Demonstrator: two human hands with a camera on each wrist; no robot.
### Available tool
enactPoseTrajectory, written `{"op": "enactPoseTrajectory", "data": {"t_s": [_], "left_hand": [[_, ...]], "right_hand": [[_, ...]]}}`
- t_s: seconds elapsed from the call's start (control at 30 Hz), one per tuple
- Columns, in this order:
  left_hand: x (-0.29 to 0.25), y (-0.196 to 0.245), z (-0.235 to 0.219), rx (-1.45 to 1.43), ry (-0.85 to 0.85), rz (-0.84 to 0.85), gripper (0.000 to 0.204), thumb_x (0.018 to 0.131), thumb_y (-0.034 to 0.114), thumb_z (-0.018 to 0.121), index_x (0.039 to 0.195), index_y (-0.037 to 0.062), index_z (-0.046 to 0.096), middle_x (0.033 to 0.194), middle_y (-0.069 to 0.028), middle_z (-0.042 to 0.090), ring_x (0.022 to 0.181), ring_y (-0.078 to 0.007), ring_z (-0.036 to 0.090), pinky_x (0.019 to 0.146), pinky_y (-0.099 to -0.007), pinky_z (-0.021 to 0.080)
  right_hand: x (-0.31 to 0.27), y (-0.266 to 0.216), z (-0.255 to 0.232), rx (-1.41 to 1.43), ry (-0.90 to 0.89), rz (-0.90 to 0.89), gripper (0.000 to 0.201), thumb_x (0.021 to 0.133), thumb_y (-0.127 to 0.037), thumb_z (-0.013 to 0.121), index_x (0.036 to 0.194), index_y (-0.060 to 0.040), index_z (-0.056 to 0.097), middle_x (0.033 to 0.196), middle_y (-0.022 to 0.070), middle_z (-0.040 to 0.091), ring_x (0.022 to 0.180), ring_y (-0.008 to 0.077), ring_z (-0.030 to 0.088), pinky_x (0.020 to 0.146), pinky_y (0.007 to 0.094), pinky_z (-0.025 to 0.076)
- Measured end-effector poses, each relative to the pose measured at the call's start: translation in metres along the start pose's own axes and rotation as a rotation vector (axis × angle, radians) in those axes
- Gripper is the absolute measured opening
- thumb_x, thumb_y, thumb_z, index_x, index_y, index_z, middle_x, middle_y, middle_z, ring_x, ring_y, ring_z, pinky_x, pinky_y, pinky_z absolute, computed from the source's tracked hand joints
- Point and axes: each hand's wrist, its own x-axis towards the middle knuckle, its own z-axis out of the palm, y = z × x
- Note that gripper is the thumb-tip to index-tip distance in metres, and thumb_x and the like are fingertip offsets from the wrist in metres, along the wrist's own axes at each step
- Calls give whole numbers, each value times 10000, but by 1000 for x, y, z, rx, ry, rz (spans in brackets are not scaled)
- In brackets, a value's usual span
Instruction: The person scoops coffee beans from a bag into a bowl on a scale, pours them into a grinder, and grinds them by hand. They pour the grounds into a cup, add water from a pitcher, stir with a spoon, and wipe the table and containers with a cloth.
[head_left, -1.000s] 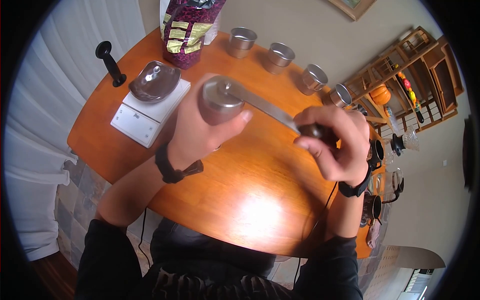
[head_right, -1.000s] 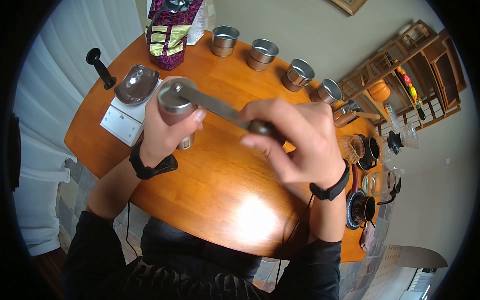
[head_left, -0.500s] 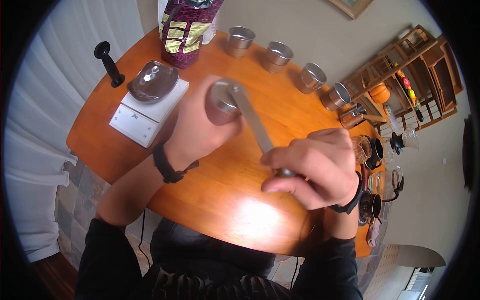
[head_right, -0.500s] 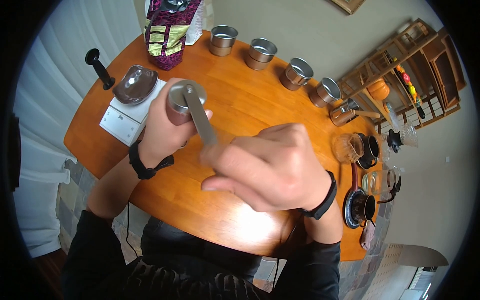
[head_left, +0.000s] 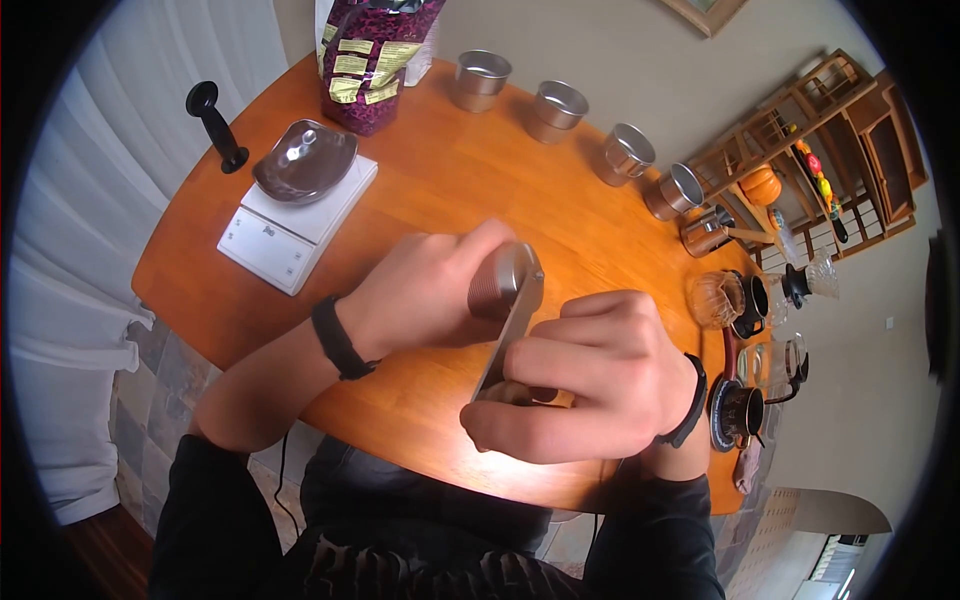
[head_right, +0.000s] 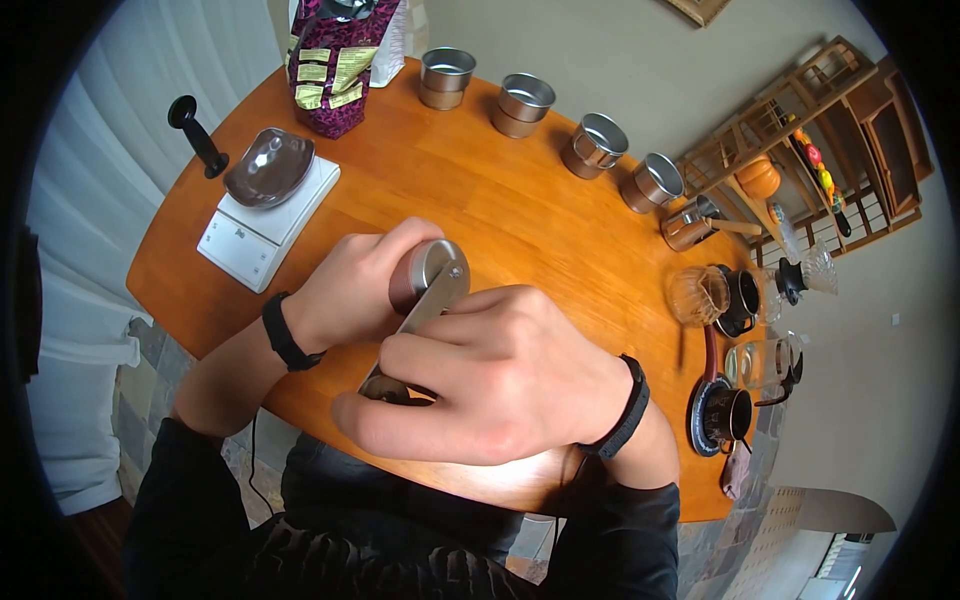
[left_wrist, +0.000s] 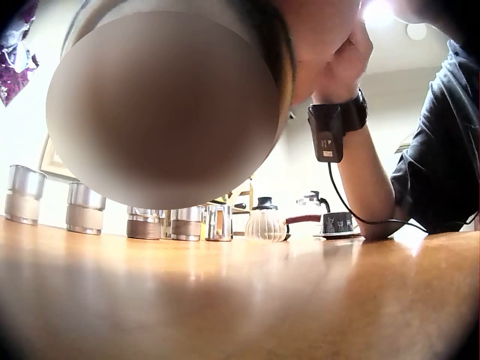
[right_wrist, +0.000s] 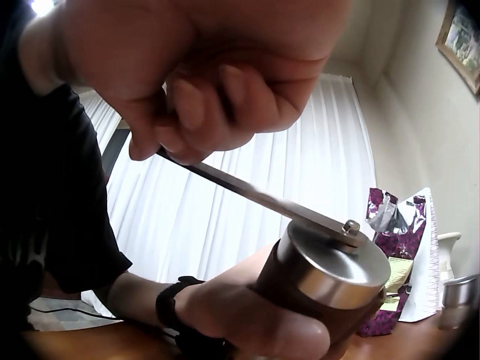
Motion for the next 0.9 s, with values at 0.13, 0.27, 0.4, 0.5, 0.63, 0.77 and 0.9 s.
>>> {"op": "enactPoseTrajectory", "data": {"t_s": [0.13,0.27,0.4,0.5,0.63,0.77,0.9], "left_hand": [[-1,0,0,60,-63,43,477,752,156,854,1143,51,602,864,-169,714,795,-389,716,671,-429,572],[-4,-2,9,56,-166,128,374,813,310,820,988,98,567,744,-110,664,686,-368,699,595,-461,563],[-6,-2,12,147,-159,333,341,825,334,792,977,92,605,777,-92,650,671,-331,697,569,-436,555],[-9,8,14,209,-131,344,429,797,375,818,1054,87,631,783,-88,641,670,-305,696,587,-417,569],[-5,11,8,146,-96,375,470,719,267,882,1005,3,619,823,-115,664,706,-313,699,629,-411,581],[-3,11,5,128,-69,409,479,721,277,888,1000,0,616,826,-119,666,697,-311,697,628,-405,576],[-4,16,4,79,-68,383,480,733,301,885,1025,27,621,830,-97,663,701,-296,698,626,-401,571]], "right_hand": [[2,3,-2,24,-17,-25,311,696,-160,748,1006,-192,749,710,-59,534,506,83,534,438,236,351],[-2,14,-4,0,-42,-29,285,721,-146,795,1000,-156,735,706,-34,583,488,110,547,433,244,369],[-9,35,-13,72,90,43,238,794,-120,845,955,-79,675,737,37,673,481,152,559,437,261,389],[-13,45,-22,141,176,209,208,849,-110,832,942,-36,662,790,78,723,539,179,610,490,279,452],[-16,47,-25,96,189,283,205,847,-107,827,963,-14,685,809,77,728,597,179,656,539,281,490],[-10,43,-28,40,187,270,206,861,-106,820,987,-3,693,817,81,724,603,176,656,543,277,490],[-15,47,-31,88,181,339,209,884,-104,808,1020,5,694,829,82,718,597,169,645,543,274,484]]}}
